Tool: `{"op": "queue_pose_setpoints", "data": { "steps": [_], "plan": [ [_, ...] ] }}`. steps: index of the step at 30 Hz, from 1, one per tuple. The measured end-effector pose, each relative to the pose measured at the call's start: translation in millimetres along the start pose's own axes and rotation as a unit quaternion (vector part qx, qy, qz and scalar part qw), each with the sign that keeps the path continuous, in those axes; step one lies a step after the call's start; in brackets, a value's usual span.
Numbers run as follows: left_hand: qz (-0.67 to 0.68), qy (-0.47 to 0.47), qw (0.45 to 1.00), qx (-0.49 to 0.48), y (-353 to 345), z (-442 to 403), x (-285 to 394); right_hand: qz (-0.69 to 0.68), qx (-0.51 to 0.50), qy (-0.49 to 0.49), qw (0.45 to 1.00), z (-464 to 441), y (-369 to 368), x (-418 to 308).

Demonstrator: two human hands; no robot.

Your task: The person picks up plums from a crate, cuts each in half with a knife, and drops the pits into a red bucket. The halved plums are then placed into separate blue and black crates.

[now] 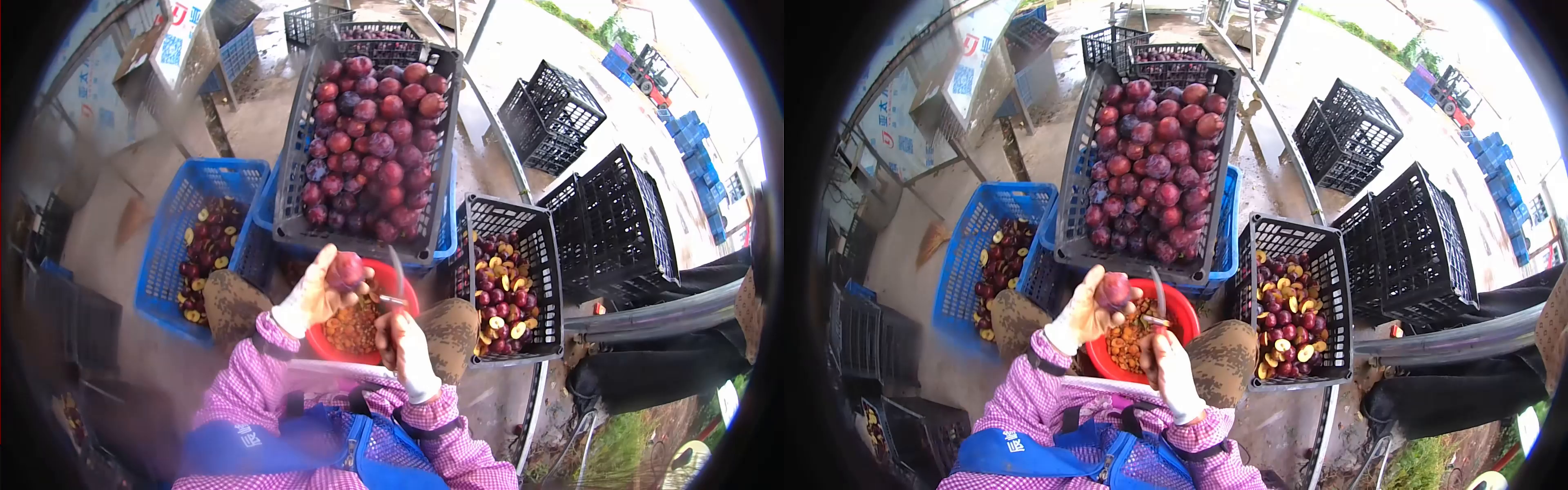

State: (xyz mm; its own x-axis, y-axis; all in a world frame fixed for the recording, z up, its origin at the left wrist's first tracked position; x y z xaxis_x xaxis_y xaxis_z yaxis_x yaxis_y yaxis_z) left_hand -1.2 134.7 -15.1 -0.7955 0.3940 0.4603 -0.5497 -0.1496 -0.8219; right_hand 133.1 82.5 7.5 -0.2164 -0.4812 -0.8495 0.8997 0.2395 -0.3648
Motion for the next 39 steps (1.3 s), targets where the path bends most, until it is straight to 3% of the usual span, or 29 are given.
{"op": "queue_pose_setpoints", "data": {
  "steps": [1, 2, 5, 7, 8, 12, 15, 17, 20, 24, 26, 29, 33, 36, 37, 38, 39],
  "plan": [
    [0.018, -0.007, 1.000, -0.007, -7, 11, -8, -0.003, -0.009, -0.030, 0.999, 3, -11, -1],
    [-0.004, -0.038, 0.998, -0.055, -11, 15, -11, 0.014, -0.014, -0.017, 1.000, 3, -15, -1],
    [-0.015, -0.089, 0.993, -0.082, -13, 32, -22, 0.015, 0.002, 0.002, 1.000, -1, -17, 13],
    [-0.028, -0.102, 0.991, -0.083, -10, 39, -24, 0.216, 0.053, 0.102, 0.970, 3, -11, 0],
    [-0.044, -0.115, 0.989, -0.084, -9, 42, -24, 0.252, 0.059, 0.114, 0.959, 5, -13, -4],
    [-0.169, -0.130, 0.977, -0.018, 4, 46, -26, 0.339, 0.052, 0.090, 0.935, 12, -19, -5],
    [-0.243, -0.183, 0.953, -0.011, -3, 55, -19, 0.360, 0.070, 0.161, 0.916, 17, -24, -14],
    [-0.281, -0.183, 0.942, 0.005, -8, 62, -13, 0.492, 0.080, 0.162, 0.852, 20, -28, -15],
    [-0.354, -0.217, 0.910, 0.010, -10, 67, -9, 0.568, 0.089, 0.152, 0.804, 24, -32, -10],
    [-0.405, -0.229, 0.885, 0.013, -12, 70, -8, 0.553, 0.091, 0.151, 0.814, 22, -24, 5],
    [-0.459, -0.249, 0.852, 0.014, -12, 69, -7, 0.417, 0.064, 0.151, 0.894, 20, -20, 13],
    [-0.471, -0.256, 0.844, 0.025, -10, 69, -8, 0.359, 0.063, 0.145, 0.920, 19, -18, 20],
    [-0.540, -0.273, 0.796, 0.017, -19, 71, -6, 0.448, 0.069, 0.090, 0.887, 16, -9, 34],
    [-0.569, -0.241, 0.786, 0.018, -20, 64, -11, 0.420, 0.085, 0.144, 0.892, 11, -7, 38],
    [-0.528, -0.223, 0.820, 0.010, -12, 55, -15, 0.256, 0.059, 0.068, 0.963, 6, -3, 59],
    [-0.485, -0.204, 0.850, 0.003, -5, 51, -20, 0.082, 0.031, -0.011, 0.996, 5, -5, 80],
    [-0.486, -0.205, 0.850, 0.005, -3, 50, -21, 0.082, 0.029, -0.012, 0.996, 9, -9, 68]
  ]
}}
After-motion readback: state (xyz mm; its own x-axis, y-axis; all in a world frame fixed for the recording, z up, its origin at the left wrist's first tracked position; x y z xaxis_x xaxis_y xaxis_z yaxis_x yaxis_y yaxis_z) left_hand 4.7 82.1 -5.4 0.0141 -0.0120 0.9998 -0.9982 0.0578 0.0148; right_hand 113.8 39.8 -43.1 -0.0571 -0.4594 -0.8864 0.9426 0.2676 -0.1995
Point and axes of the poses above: each hand's wrist, its own z-axis away from the middle knuckle, its own y-axis out of the back of the hand, x = y × z, the point moved 10 cm from there along -z, towards the middle knuckle, and after that the axes turned 1 degree about z, right-handed, at the moved point
